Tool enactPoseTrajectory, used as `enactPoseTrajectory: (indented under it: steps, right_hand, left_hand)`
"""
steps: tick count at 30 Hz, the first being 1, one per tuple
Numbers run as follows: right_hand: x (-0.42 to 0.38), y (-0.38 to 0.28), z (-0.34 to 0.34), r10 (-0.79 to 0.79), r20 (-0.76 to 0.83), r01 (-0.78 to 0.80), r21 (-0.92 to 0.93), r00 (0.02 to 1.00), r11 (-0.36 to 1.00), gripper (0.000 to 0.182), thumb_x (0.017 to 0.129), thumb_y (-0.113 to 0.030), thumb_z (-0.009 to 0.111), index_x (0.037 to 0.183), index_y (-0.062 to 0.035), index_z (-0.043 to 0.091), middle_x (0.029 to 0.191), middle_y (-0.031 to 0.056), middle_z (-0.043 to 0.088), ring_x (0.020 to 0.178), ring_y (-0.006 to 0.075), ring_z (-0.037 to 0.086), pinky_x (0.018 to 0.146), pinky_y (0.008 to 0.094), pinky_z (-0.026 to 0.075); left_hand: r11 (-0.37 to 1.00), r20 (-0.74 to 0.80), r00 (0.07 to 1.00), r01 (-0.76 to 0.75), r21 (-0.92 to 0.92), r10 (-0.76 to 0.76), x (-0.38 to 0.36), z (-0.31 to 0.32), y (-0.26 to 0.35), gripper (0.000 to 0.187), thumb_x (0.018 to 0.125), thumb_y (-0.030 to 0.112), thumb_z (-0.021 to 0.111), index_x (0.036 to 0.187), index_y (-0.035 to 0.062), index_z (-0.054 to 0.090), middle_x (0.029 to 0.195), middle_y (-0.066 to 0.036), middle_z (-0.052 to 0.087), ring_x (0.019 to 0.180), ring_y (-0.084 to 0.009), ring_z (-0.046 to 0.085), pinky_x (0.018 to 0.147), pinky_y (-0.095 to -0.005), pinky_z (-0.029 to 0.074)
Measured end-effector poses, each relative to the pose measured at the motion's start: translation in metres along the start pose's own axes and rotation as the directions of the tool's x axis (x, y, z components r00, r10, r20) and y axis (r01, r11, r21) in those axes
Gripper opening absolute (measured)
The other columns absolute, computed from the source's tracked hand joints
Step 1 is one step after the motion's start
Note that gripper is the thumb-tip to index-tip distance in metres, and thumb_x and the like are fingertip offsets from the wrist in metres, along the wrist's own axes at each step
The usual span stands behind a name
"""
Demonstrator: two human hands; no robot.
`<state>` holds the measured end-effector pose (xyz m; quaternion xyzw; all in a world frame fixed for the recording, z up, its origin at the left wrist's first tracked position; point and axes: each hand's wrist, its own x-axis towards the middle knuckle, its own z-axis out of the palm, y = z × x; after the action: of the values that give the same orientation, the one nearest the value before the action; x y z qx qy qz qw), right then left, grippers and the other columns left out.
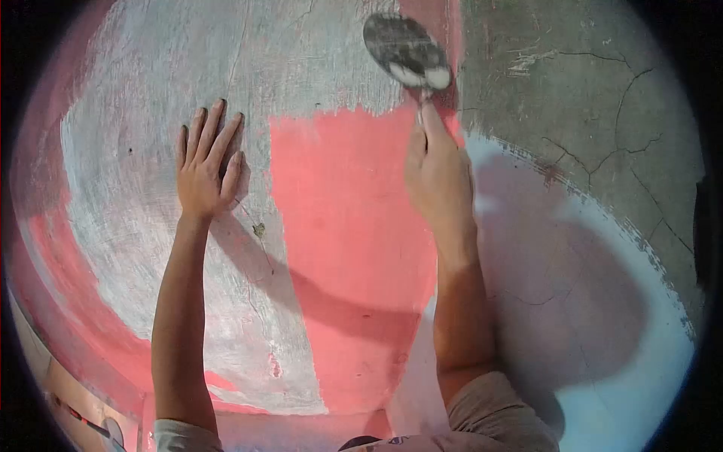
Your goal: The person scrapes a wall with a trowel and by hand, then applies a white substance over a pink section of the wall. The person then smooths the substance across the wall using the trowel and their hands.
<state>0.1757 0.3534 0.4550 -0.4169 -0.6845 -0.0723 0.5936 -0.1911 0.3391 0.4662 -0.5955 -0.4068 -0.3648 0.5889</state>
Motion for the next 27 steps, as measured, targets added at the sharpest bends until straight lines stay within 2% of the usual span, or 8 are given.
enactPoseTrajectory:
  steps: [4,7,9,12,19,23,26,27]
  right_hand:
    - [0.027,-0.01,-0.001,-0.019,-0.006,0.02,0.045,1.0,0.999,0.045,0.11,-0.029,0.045,0.15,-0.0098,0.048,0.111,0.0341,0.07,0.102,0.0554,0.067,0.085,0.0655,0.053]
    - [-0.031,0.004,0.015,0.073,0.041,-0.072,-0.013,0.997,0.997,0.047,0.11,-0.028,0.046,0.153,-0.011,0.049,0.112,0.0331,0.07,0.1,0.0546,0.068,0.085,0.0653,0.054]
    - [-0.07,0.013,0.03,0.09,0.061,-0.097,0.128,0.994,0.987,0.048,0.11,-0.028,0.045,0.156,-0.0124,0.047,0.113,0.032,0.071,0.099,0.0549,0.067,0.085,0.0656,0.054]
    - [-0.059,0.014,0.028,0.066,0.024,-0.067,0.079,0.998,0.995,0.049,0.11,-0.028,0.045,0.157,-0.0132,0.047,0.115,0.0298,0.072,0.099,0.0553,0.067,0.085,0.0659,0.053]
    - [0.015,-0.007,0.014,-0.091,-0.102,0.094,0.023,0.991,0.995,0.05,0.109,-0.026,0.047,0.156,-0.0102,0.046,0.104,0.0292,0.072,0.089,0.0542,0.067,0.08,0.0625,0.054]
    - [-0.068,-0.011,0.034,0.085,0.093,-0.095,0.115,0.992,0.989,0.054,0.107,-0.02,0.051,0.159,-0.0059,0.044,0.09,0.0247,0.071,0.076,0.0461,0.07,0.07,0.0563,0.054]
    - [-0.112,-0.004,0.064,-0.012,-0.039,0.024,0.321,0.999,0.947,0.056,0.105,-0.013,0.054,0.159,-0.0007,0.044,0.091,0.0231,0.072,0.076,0.0407,0.072,0.065,0.0499,0.054]
    - [-0.116,-0.004,0.064,0.019,-0.008,-0.015,0.366,1.0,0.93,0.056,0.105,-0.011,0.054,0.158,0.0007,0.044,0.092,0.0228,0.073,0.076,0.038,0.073,0.065,0.0471,0.055]
  left_hand:
    - [0.999,0.022,1.0,0.009,0.043,-0.01,-0.004,-0.001,-0.003,0.055,0.104,0.037,0.05,0.158,0.0274,0.054,0.171,-0.003,0.04,0.16,-0.032,0.032,0.13,-0.0574,0.018]
    - [0.998,0.06,0.998,0.017,0.065,-0.021,-0.015,-0.003,-0.011,0.056,0.105,0.039,0.048,0.16,0.0284,0.052,0.173,-0.003,0.037,0.161,-0.0318,0.029,0.131,-0.0577,0.016]
    - [0.996,0.073,0.996,0.039,0.074,-0.045,-0.026,-0.006,-0.014,0.056,0.106,0.04,0.047,0.161,0.0287,0.05,0.174,-0.003,0.035,0.162,-0.0319,0.028,0.131,-0.0579,0.014]
    - [0.994,0.092,0.993,0.069,0.09,-0.077,-0.044,-0.01,-0.017,0.059,0.108,0.042,0.045,0.164,0.0271,0.044,0.176,-0.005,0.031,0.163,-0.0348,0.023,0.131,-0.0594,0.012]
    - [0.926,0.29,0.899,0.366,-0.087,-0.328,-0.124,-0.04,0.026,0.068,0.107,0.043,0.054,0.169,0.0233,0.035,0.178,-0.01,0.022,0.163,-0.0443,0.015,0.128,-0.0641,0.012]
    - [0.757,0.553,0.757,0.575,-0.311,-0.349,-0.139,-0.08,0.072,0.053,0.101,0.031,0.069,0.151,0.0143,0.061,0.175,-0.017,0.029,0.16,-0.0448,0.025,0.127,-0.061,0.022]
    - [0.274,0.794,0.577,0.808,-0.521,-0.191,-0.099,-0.095,0.115,0.043,0.099,0.022,0.073,0.139,0.0052,0.069,0.171,-0.021,0.035,0.157,-0.0397,0.035,0.126,-0.0515,0.032]
    - [0.357,0.747,0.643,0.747,-0.561,-0.17,-0.087,-0.095,0.126,0.049,0.098,0.023,0.074,0.143,0.0053,0.065,0.17,-0.022,0.036,0.156,-0.0394,0.038,0.124,-0.0503,0.034]
